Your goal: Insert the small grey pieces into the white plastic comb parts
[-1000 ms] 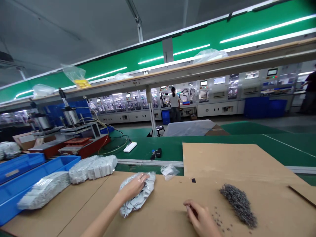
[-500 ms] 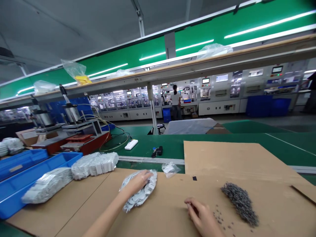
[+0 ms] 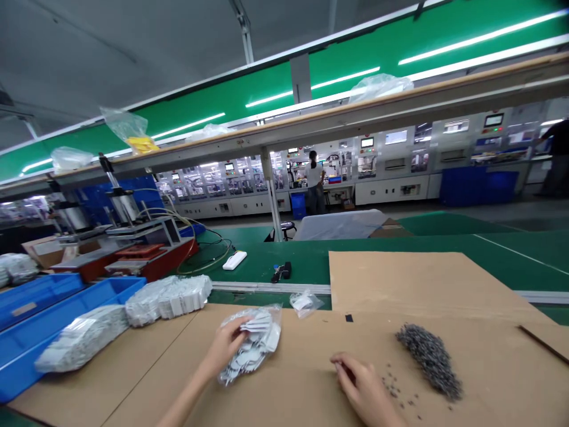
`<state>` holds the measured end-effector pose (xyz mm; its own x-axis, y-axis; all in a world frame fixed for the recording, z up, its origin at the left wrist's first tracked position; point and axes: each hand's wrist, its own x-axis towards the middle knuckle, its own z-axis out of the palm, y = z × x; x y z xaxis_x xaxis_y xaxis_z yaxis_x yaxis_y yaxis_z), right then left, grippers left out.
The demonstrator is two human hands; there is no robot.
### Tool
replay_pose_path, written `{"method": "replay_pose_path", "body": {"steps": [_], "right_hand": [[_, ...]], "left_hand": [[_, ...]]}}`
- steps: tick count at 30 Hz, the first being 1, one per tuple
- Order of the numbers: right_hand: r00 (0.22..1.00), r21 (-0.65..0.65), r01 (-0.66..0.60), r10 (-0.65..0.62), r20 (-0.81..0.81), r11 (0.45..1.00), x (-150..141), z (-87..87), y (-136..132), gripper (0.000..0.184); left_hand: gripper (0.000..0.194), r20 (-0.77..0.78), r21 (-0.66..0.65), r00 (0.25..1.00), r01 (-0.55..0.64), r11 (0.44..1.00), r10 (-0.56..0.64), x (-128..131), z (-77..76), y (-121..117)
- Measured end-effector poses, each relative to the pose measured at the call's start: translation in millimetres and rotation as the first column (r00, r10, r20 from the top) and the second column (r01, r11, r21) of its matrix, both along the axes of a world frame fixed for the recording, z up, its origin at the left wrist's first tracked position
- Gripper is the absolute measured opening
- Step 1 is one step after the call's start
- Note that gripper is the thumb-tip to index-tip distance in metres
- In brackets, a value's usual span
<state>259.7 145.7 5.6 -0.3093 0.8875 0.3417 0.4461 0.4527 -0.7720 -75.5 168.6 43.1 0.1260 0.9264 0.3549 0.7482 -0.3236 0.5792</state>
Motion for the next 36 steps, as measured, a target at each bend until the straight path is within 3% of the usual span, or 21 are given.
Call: {"method": "replay_pose_path", "body": {"steps": [6, 10, 14, 17, 22, 27, 33, 36], "right_hand": [[1.0, 0.016, 0.002, -0.002, 0.0, 1.0, 1, -1.6, -1, 0.026], [1.0, 0.008, 0.014, -0.014, -0.014, 1.0, 1, -1.9, -2, 0.028], [0.999, -0.004, 0.031, -0.031, -0.013, 1.0, 2, -2.1, -2, 0.03], [0.999, -0.016, 0.035, -0.035, -0.01, 0.999, 2, -1.0, -3, 0.03], [1.0, -0.025, 0.013, -0.013, 0.004, 1.0, 2, 2.1, -5, 0.028], [1.0, -0.025, -0.002, 0.002, 0.0, 1.0, 3, 1.9, -4, 0.028], [1.0, -0.029, 0.001, -0.001, -0.004, 1.0, 1, 0.7, -4, 0.03], [1.0, -0.025, 0.01, -0.01, -0.018, 1.0, 1, 0.1, -4, 0.031]], "left_hand": [[0.037, 0.431, -0.209, 0.885, -0.092, 0.974, 0.177, 7, 1.2, -17], [0.034, 0.457, -0.22, 0.87, -0.09, 0.971, 0.184, 9, 4.7, -18], [0.034, 0.472, -0.238, 0.835, -0.187, 0.953, 0.282, 9, 2.4, -15], [0.033, 0.549, -0.271, 0.744, -0.271, 0.924, 0.38, 9, 0.2, -13], [0.031, 0.69, -0.364, 0.556, -0.287, 0.886, 0.463, 3, 2.1, -23], [0.037, 0.624, -0.331, 0.629, -0.324, 0.886, 0.463, -14, 2.1, -39], [0.04, 0.688, -0.331, 0.578, -0.289, 0.898, 0.439, -13, 5.0, -48], [0.041, 0.635, -0.324, 0.614, -0.339, 0.883, 0.469, -5, 8.1, -51]]}}
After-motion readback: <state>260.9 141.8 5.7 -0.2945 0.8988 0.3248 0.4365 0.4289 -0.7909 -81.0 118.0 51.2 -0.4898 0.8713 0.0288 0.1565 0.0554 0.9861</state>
